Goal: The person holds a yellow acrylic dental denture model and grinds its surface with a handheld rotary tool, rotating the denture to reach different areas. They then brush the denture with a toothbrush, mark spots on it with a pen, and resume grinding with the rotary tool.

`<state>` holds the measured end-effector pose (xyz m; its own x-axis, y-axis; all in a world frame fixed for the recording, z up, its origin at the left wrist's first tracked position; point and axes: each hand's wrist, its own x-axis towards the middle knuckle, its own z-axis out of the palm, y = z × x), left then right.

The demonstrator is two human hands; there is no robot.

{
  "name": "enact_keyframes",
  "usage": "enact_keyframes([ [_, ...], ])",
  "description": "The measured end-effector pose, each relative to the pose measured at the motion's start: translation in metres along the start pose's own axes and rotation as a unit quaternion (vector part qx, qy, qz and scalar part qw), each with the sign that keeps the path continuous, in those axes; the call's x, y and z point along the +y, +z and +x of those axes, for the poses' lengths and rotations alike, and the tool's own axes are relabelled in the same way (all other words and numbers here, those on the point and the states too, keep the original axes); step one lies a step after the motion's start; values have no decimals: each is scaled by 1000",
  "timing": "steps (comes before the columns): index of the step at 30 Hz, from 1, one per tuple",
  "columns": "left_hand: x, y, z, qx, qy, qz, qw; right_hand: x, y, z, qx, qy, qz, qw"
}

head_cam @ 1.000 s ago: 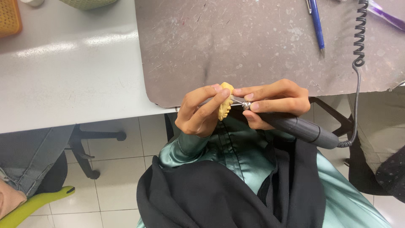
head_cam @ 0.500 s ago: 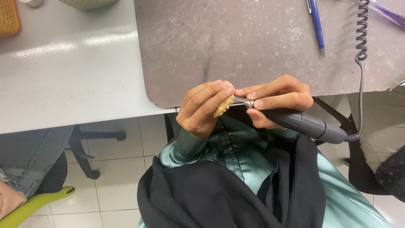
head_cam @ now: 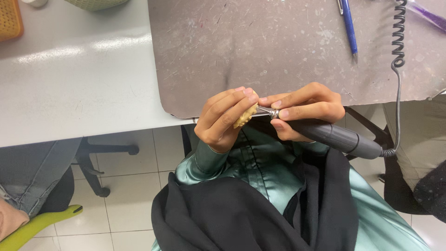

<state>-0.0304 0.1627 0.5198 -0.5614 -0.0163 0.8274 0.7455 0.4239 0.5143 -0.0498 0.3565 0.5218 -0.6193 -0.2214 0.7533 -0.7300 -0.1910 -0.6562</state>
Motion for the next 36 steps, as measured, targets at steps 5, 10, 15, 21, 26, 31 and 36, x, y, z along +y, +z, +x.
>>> enact_keyframes([
  [5,1,0,1,-1,-4,-2,1000,-1,1,-1,5,-3,-1,1000],
  [10,2,1,2,5,-8,-8,1000,0,0,-1,-2,-13,-18,1000],
  [15,2,0,2,-2,-6,-7,1000,4,1,0,3,-23,-6,1000],
  [21,1,1,2,5,-3,-8,1000,3,-3,2,-17,-25,-12,999],
  [26,2,0,1,0,-10,-5,1000,6,-1,2,-1,-33,-2,999],
  [31,0,4,1,11,4,-8,1000,6,-1,-1,1,-22,-1,1000],
  [36,1,2,1,6,-6,-8,1000,6,-3,-1,-8,-26,5,1000],
])
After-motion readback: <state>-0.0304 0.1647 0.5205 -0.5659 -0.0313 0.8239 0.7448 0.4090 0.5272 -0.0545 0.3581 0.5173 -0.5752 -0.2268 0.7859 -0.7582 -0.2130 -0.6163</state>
